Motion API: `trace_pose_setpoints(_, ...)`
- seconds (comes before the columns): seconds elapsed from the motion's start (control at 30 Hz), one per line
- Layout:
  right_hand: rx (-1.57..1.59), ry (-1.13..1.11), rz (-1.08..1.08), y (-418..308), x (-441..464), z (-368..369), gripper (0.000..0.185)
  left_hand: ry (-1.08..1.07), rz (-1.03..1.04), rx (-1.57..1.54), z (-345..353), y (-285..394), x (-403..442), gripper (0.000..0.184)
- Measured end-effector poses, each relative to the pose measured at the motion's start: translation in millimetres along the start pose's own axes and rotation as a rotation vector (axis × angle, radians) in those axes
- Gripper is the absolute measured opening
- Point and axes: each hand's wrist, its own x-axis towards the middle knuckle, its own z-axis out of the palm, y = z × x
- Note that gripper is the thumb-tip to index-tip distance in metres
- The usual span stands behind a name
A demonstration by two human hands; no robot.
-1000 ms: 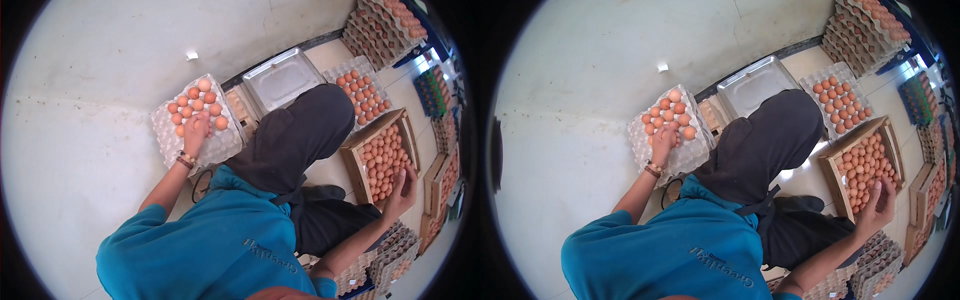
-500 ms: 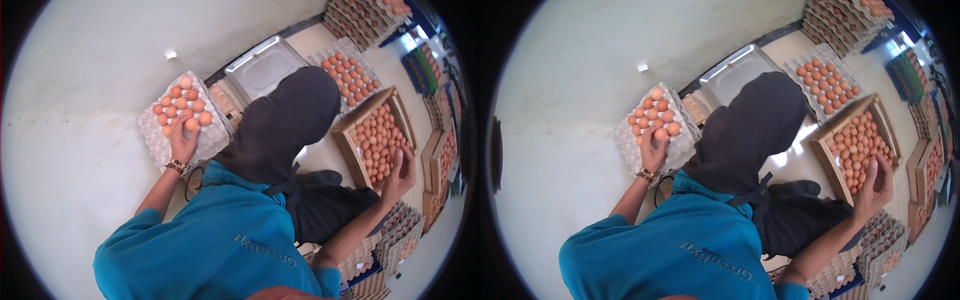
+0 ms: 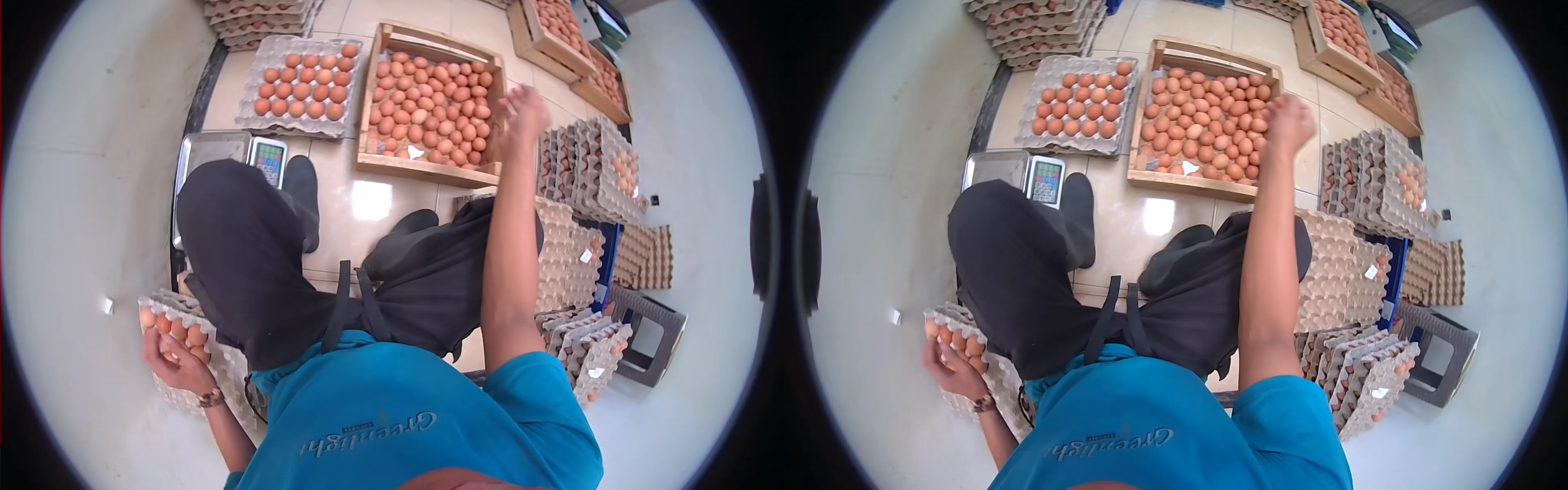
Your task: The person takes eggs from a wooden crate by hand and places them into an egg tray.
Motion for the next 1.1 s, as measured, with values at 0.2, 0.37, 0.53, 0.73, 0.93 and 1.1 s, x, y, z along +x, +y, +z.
trace_pose_setpoints(0.2, -0.560, 0.006, 0.491, 132, 52, -40, 0.020, -0.085, 0.441, -0.450, 112, 165, 139, 0.031)
trace_pose_setpoints(0.37, -1.299, -0.005, 0.211, 188, 66, -104, 0.037, -0.929, 0.880, -0.232, 200, 292, 165, 0.041)
trace_pose_setpoints(0.53, -1.704, -0.327, -0.160, 179, 66, -91, 0.068, -1.126, 1.031, -0.089, 267, 310, 118, 0.043)
trace_pose_setpoints(0.73, -2.012, -0.468, -0.324, 193, 100, -67, 0.092, -1.358, 1.036, 0.040, 267, 305, 99, 0.043)
trace_pose_setpoints(0.93, -2.017, -0.481, -0.227, 218, 120, -65, 0.072, -1.328, 1.030, 0.049, 273, 301, 93, 0.043)
trace_pose_setpoints(1.1, -1.994, -0.579, -0.233, 219, 121, -71, 0.050, -1.360, 1.036, 0.057, 273, 302, 89, 0.042)
